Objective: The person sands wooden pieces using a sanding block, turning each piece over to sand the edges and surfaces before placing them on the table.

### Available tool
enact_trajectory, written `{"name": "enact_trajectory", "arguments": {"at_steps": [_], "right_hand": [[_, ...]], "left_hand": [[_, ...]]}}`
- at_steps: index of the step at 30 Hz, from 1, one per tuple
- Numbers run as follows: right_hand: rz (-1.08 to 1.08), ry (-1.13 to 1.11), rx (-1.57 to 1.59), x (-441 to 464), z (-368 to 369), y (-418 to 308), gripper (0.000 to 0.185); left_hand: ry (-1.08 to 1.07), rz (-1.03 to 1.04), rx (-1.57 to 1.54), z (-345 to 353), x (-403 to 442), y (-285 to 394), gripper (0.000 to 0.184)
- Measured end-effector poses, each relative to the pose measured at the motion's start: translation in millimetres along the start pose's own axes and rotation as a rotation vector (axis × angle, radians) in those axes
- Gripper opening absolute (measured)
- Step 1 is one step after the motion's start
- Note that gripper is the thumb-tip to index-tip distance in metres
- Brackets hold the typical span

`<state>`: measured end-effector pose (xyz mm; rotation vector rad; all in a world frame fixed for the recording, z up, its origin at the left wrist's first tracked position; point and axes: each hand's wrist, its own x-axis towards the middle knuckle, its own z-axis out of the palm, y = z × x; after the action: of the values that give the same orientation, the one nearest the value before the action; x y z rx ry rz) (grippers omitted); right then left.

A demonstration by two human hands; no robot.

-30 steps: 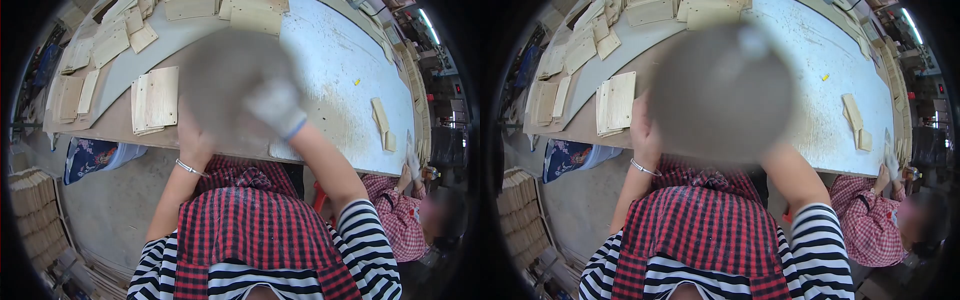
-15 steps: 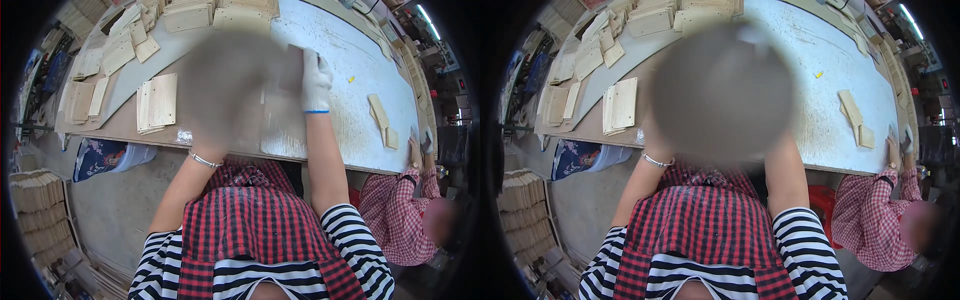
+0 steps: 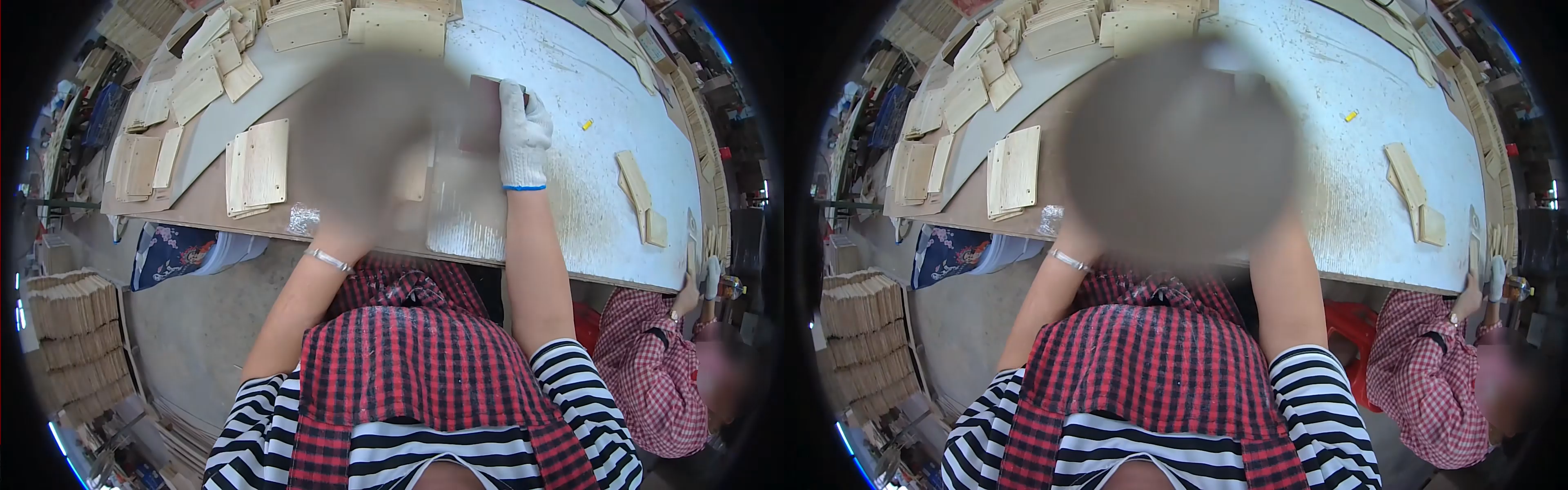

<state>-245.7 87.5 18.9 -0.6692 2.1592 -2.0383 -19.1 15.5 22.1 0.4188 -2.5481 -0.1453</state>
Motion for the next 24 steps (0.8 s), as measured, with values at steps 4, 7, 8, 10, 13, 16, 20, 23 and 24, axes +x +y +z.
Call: {"name": "enact_trajectory", "arguments": {"at_steps": [4, 7, 8, 10, 13, 16, 20, 23, 24], "right_hand": [[-0.057, -0.020, -0.162, -4, 4, -2, 0.032], [0.040, -0.161, -0.355, -14, 3, -18, 0.033], [-0.090, -0.286, -0.658, -22, 4, -25, 0.035], [-0.244, -0.565, -0.576, -55, 12, -48, 0.044], [-0.906, -0.431, -0.822, -49, 37, 7, 0.036], [-0.645, -0.540, -1.207, 26, 78, 74, 0.033], [-0.036, -0.888, -1.464, 20, 91, -62, 0.042], [-0.801, -0.813, -0.974, -5, 50, -3, 0.049], [-0.828, -0.817, -0.950, -37, 48, -12, 0.047]], "left_hand": [[-0.001, -0.050, -0.076, 17, -3, -10, 0.035], [-0.034, -0.130, -0.185, 8, -12, -13, 0.035], [-0.038, -0.156, -0.216, 4, -15, -14, 0.035], [-0.024, -0.210, -0.269, 4, -20, -16, 0.036], [0.039, -0.297, -0.337, 18, -23, -24, 0.037], [-0.029, -0.283, -0.302, 17, -27, -24, 0.035], [0.065, -0.224, -0.267, 19, -37, -37, 0.032], [0.066, -0.284, -0.476, 7, -38, -39, 0.032], [0.152, -0.390, -0.610, 9, -40, -42, 0.036]]}}
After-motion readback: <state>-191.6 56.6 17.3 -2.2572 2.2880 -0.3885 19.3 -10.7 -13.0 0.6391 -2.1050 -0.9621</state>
